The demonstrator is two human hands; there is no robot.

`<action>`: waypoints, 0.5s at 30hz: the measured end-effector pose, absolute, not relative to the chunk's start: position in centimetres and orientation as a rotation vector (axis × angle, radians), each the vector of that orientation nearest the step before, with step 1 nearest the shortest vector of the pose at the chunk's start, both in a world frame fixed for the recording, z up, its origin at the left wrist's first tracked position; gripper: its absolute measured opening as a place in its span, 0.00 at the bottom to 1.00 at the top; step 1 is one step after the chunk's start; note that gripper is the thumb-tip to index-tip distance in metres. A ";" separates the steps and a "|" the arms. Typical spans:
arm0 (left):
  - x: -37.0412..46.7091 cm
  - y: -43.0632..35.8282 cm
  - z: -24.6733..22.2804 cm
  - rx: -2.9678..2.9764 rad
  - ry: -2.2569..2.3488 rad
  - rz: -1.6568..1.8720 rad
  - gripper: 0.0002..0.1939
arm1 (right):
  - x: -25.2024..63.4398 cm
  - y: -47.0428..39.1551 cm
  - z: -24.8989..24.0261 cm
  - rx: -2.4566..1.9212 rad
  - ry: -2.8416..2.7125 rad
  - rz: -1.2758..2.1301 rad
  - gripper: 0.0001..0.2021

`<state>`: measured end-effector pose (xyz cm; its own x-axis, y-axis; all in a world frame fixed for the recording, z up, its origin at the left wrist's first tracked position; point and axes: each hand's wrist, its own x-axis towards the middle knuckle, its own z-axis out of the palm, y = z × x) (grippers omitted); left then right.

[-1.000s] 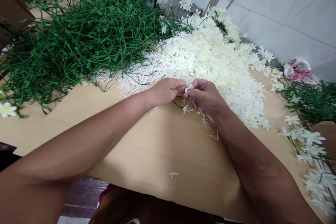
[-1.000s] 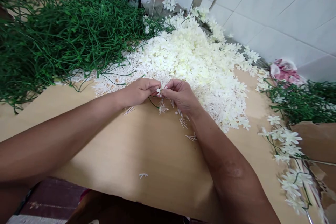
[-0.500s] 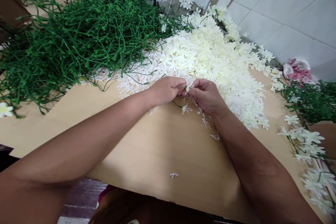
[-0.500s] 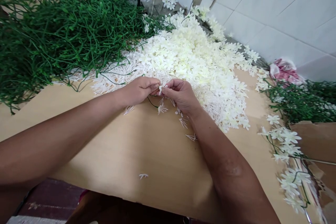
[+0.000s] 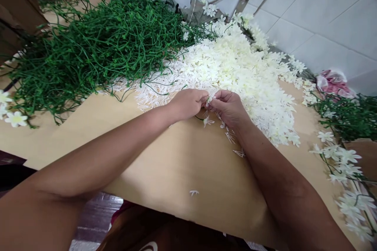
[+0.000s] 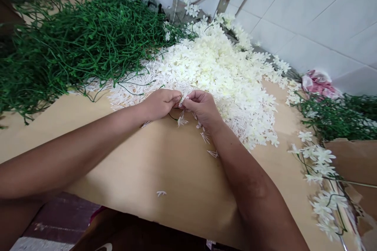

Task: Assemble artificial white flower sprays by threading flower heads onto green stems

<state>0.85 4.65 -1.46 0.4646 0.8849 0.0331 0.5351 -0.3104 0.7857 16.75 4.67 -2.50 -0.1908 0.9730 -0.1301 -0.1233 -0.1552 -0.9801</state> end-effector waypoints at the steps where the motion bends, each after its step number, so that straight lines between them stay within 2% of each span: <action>1: 0.8 4.8 -1.6 1.959 1.144 0.636 0.12 | 16.8 4.7 -2.4 -1.100 -1.166 1.527 0.13; 5: 0.5 5.1 -2.0 1.873 1.000 0.722 0.15 | 17.1 4.6 -2.3 -1.028 -1.173 1.569 0.15; 15: 0.1 5.2 -2.0 1.815 0.972 0.764 0.14 | 16.6 4.7 -2.5 -1.036 -1.217 1.492 0.13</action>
